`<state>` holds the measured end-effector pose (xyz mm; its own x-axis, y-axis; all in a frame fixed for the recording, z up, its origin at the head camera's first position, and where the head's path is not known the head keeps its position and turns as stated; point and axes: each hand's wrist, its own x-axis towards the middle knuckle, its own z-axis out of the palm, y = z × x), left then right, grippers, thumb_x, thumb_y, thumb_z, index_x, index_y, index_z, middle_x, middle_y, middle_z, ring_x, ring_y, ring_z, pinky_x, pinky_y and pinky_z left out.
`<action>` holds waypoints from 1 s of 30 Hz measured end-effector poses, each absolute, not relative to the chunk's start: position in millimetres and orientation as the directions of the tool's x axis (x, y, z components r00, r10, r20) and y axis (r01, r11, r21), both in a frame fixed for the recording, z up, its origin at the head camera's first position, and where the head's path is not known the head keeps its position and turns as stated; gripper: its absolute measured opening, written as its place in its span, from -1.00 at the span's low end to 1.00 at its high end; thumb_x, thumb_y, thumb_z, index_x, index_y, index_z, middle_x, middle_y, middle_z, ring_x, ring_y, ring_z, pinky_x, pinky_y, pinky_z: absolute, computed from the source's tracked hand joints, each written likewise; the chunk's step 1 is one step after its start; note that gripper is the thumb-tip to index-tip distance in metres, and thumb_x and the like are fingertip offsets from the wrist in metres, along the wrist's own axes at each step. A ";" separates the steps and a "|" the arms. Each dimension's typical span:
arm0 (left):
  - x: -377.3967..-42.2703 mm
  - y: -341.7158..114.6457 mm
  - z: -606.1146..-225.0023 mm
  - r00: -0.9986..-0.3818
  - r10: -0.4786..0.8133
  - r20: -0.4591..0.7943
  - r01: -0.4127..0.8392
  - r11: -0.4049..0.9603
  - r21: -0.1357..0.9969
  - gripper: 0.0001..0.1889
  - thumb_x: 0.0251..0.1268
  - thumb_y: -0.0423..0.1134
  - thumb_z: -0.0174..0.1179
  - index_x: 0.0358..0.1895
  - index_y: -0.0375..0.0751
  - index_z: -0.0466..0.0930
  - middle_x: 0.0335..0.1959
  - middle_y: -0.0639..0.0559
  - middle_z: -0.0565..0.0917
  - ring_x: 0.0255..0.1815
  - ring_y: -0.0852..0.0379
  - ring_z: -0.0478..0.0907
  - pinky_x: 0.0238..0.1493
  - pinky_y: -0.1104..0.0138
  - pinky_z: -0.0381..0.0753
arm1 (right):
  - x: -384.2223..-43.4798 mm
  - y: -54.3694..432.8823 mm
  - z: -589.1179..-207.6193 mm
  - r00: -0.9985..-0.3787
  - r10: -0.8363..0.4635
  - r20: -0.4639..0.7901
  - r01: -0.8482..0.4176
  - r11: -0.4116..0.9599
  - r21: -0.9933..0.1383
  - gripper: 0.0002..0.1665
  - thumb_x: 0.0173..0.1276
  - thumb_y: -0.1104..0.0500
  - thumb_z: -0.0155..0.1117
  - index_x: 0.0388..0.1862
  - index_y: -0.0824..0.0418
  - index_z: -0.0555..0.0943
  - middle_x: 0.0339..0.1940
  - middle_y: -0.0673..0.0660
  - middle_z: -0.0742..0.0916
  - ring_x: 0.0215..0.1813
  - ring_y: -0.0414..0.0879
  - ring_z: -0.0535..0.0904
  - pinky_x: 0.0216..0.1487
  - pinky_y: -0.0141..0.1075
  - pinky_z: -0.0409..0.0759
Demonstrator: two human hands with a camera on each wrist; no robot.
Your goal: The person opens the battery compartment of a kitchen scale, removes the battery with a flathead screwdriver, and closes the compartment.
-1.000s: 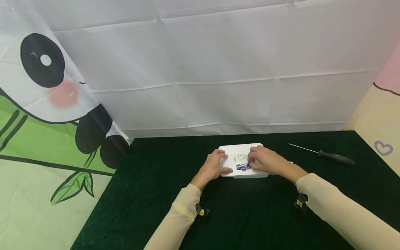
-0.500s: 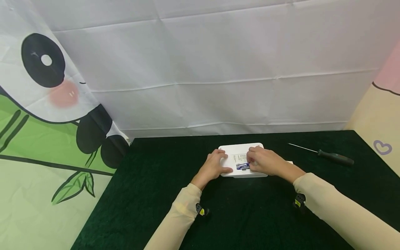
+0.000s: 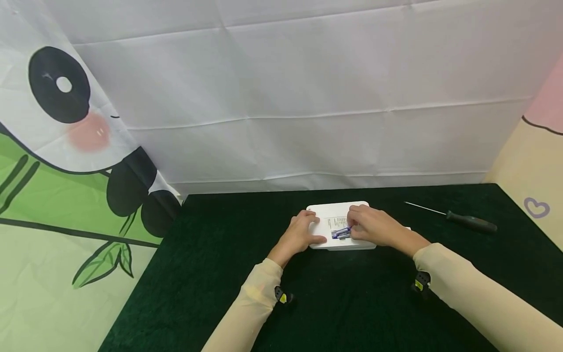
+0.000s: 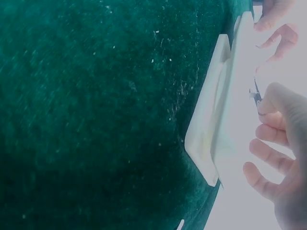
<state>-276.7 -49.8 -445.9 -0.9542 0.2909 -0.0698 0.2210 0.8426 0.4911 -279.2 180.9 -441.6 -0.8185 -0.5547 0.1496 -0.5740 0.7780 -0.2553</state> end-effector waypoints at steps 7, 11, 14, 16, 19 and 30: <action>-277.2 -51.1 -446.5 -0.956 0.286 -0.067 0.217 0.841 0.496 -0.40 0.13 -0.04 0.43 0.23 -0.19 0.55 0.42 -0.01 0.34 0.36 -0.04 0.27 0.39 0.10 0.32 | -276.7 199.7 -439.3 -0.851 -0.483 0.205 -0.524 0.805 -0.279 -0.85 0.23 0.12 0.35 -0.25 0.07 0.57 -0.25 -0.01 0.60 -0.23 -0.13 0.46 -0.21 -0.24 0.50; -277.5 -50.9 -446.8 -0.956 0.284 -0.069 0.215 0.843 0.493 -0.40 0.13 -0.03 0.43 0.23 -0.18 0.54 0.42 0.00 0.34 0.35 -0.04 0.27 0.39 0.10 0.33 | -275.6 218.3 -439.0 -0.868 -0.437 0.235 -0.491 0.824 -0.282 -0.86 0.22 0.14 0.36 -0.28 0.08 0.57 -0.29 0.01 0.59 -0.24 -0.11 0.45 -0.23 -0.21 0.49; -277.6 -50.3 -446.6 -0.956 0.284 -0.070 0.215 0.844 0.492 -0.40 0.12 -0.03 0.43 0.23 -0.17 0.55 0.42 0.00 0.34 0.35 -0.04 0.27 0.38 0.10 0.33 | -273.7 234.7 -439.3 -0.878 -0.409 0.247 -0.469 0.840 -0.273 -0.87 0.22 0.16 0.36 -0.29 0.08 0.57 -0.29 0.02 0.58 -0.23 -0.09 0.45 -0.22 -0.19 0.49; -277.6 -50.1 -447.0 -0.956 0.284 -0.070 0.214 0.845 0.491 -0.40 0.12 -0.02 0.43 0.23 -0.16 0.55 0.41 0.00 0.34 0.35 -0.04 0.27 0.38 0.09 0.34 | -272.0 245.9 -439.5 -0.885 -0.391 0.254 -0.453 0.851 -0.266 -0.88 0.22 0.16 0.36 -0.30 0.08 0.58 -0.30 0.03 0.58 -0.23 -0.08 0.45 -0.23 -0.19 0.48; -278.0 -50.0 -447.8 -0.956 0.286 -0.067 0.216 0.840 0.497 -0.40 0.12 -0.03 0.43 0.23 -0.16 0.55 0.42 0.00 0.34 0.36 -0.04 0.27 0.38 0.09 0.33 | -268.3 262.8 -439.4 -0.892 -0.367 0.264 -0.431 0.867 -0.250 -0.88 0.22 0.17 0.37 -0.30 0.10 0.59 -0.31 0.03 0.59 -0.24 -0.07 0.44 -0.26 -0.20 0.46; -278.1 -50.7 -448.3 -0.956 0.286 -0.062 0.219 0.838 0.500 -0.40 0.12 -0.04 0.44 0.23 -0.17 0.55 0.42 -0.01 0.34 0.36 -0.05 0.27 0.38 0.09 0.34 | -257.6 329.7 -452.1 -0.882 -0.332 0.335 -0.405 0.897 -0.178 -0.88 0.15 0.20 0.39 -0.37 0.14 0.60 -0.43 0.00 0.56 -0.36 -0.10 0.35 -0.39 -0.28 0.26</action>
<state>-278.1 -50.7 -448.3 -0.9561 0.2865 -0.0616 0.2189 0.8380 0.4998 -257.6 329.7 -452.1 -0.8819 -0.3321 0.3346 -0.4052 0.8967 -0.1782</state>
